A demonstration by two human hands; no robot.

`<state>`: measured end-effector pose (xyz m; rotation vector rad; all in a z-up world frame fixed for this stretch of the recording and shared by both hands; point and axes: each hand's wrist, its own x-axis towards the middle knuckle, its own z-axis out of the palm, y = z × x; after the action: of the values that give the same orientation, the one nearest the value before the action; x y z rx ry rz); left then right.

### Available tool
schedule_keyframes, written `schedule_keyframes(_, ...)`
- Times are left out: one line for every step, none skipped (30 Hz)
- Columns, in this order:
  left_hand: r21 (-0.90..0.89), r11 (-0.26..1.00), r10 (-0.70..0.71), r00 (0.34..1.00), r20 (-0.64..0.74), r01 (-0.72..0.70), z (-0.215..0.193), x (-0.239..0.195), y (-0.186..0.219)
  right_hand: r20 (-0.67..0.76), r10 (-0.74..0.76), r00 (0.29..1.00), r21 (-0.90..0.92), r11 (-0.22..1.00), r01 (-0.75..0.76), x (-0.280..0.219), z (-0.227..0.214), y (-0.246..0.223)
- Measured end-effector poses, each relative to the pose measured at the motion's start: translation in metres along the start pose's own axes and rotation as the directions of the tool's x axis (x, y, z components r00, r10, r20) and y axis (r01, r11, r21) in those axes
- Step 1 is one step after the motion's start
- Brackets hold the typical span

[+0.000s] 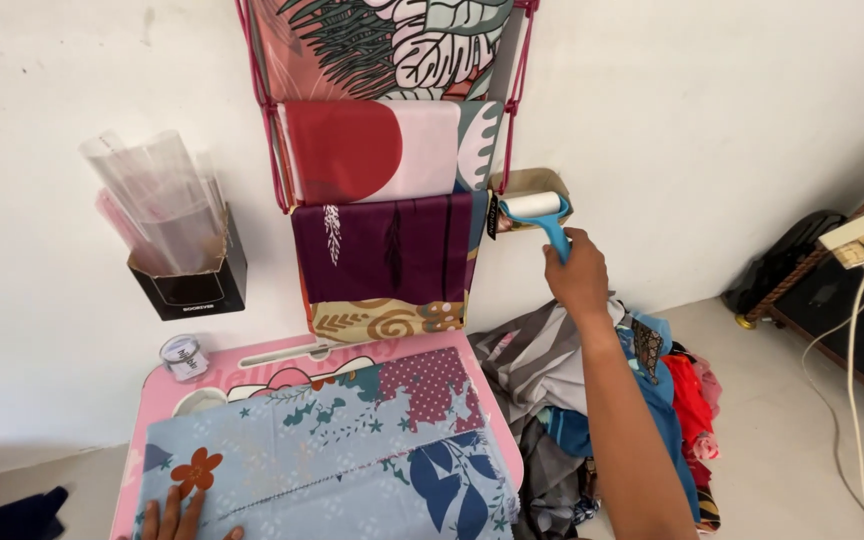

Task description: The person sits on the floor and uses a blue lint roller to roll over a piece of patterned fabric laid on a pink Hello Kitty tray. The person folds the fabric multiple times and continues to roll it with the lint roller.

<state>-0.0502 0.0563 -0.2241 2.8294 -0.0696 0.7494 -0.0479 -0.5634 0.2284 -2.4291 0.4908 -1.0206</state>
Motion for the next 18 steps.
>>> schedule_keyframes(0.003,1.000,-0.008,1.000,0.006,0.008,-0.027,0.004,0.011,0.010,-0.003,1.000,0.001,1.000,0.003,0.002,0.001,0.001)
schedule_keyframes(0.046,0.999,-0.035,0.993,0.114,0.029,-0.054,0.008,0.021,-0.033,-0.058,0.998,0.029,0.998,0.059,0.004,0.002,0.003)
schedule_keyframes(0.096,0.994,-0.075,0.971,0.227,0.054,-0.083,0.005,0.030,-0.065,-0.112,0.992,0.058,0.992,0.115,0.002,0.006,0.003)
schedule_keyframes(0.106,0.992,-0.092,0.966,0.240,0.069,-0.107,0.021,0.044,-0.042,-0.115,0.992,0.062,0.991,0.118,0.007,0.002,0.010)
schedule_keyframes(0.021,0.999,-0.033,0.961,0.273,0.028,-0.135,0.021,0.054,-0.180,-0.214,0.960,0.072,0.971,0.230,0.003,0.003,0.019)
schedule_keyframes(-0.067,0.998,0.026,0.954,0.299,-0.006,-0.160,0.025,0.061,-0.315,-0.303,0.899,0.070,0.938,0.341,-0.002,0.005,0.027)
schedule_keyframes(-0.047,0.998,-0.016,0.941,0.337,0.034,-0.168,0.022,0.067,-0.262,-0.309,0.914,0.089,0.936,0.342,-0.016,-0.006,0.018)
schedule_keyframes(-0.084,0.996,0.020,0.959,0.283,0.004,-0.174,0.021,0.071,-0.316,-0.374,0.872,0.092,0.903,0.421,-0.029,-0.018,0.008)
schedule_keyframes(-0.117,0.993,0.048,0.975,0.218,-0.022,-0.178,0.023,0.073,-0.373,-0.437,0.819,0.096,0.859,0.502,-0.037,-0.029,-0.003)
schedule_keyframes(-0.098,0.995,0.002,0.968,0.251,0.023,-0.192,0.012,0.078,-0.328,-0.447,0.833,0.126,0.853,0.507,-0.058,-0.026,-0.011)
schedule_keyframes(-0.125,0.992,0.025,0.972,0.234,0.004,-0.201,0.017,0.083,-0.278,-0.463,0.841,0.175,0.837,0.519,-0.072,-0.025,-0.018)
schedule_keyframes(-0.151,0.988,0.048,0.975,0.216,-0.015,-0.210,0.023,0.089,-0.228,-0.481,0.846,0.224,0.820,0.527,-0.085,-0.025,-0.026)
schedule_keyframes(-0.145,0.989,0.034,0.973,0.227,-0.001,-0.214,0.026,0.089,-0.214,-0.484,0.848,0.234,0.818,0.526,-0.097,-0.004,-0.031)
schedule_keyframes(-0.102,0.993,-0.014,0.931,0.364,0.055,-0.219,0.028,0.089,-0.068,-0.460,0.886,0.360,0.817,0.452,-0.109,0.016,-0.037)
schedule_keyframes(-0.056,0.994,-0.058,0.870,0.490,0.098,-0.221,0.033,0.090,0.079,-0.439,0.895,0.463,0.811,0.357,-0.123,0.034,-0.040)
schedule_keyframes(-0.054,0.993,-0.064,0.865,0.497,0.104,-0.223,0.031,0.089,0.089,-0.439,0.894,0.465,0.812,0.353,-0.136,0.056,-0.056)
schedule_keyframes(-0.069,0.992,-0.059,0.867,0.495,0.107,-0.223,0.032,0.090,0.223,-0.493,0.841,0.514,0.792,0.328,-0.149,0.078,-0.070)
schedule_keyframes(-0.085,0.990,-0.055,0.869,0.492,0.110,-0.224,0.033,0.090,0.347,-0.541,0.766,0.559,0.775,0.294,-0.162,0.099,-0.084)
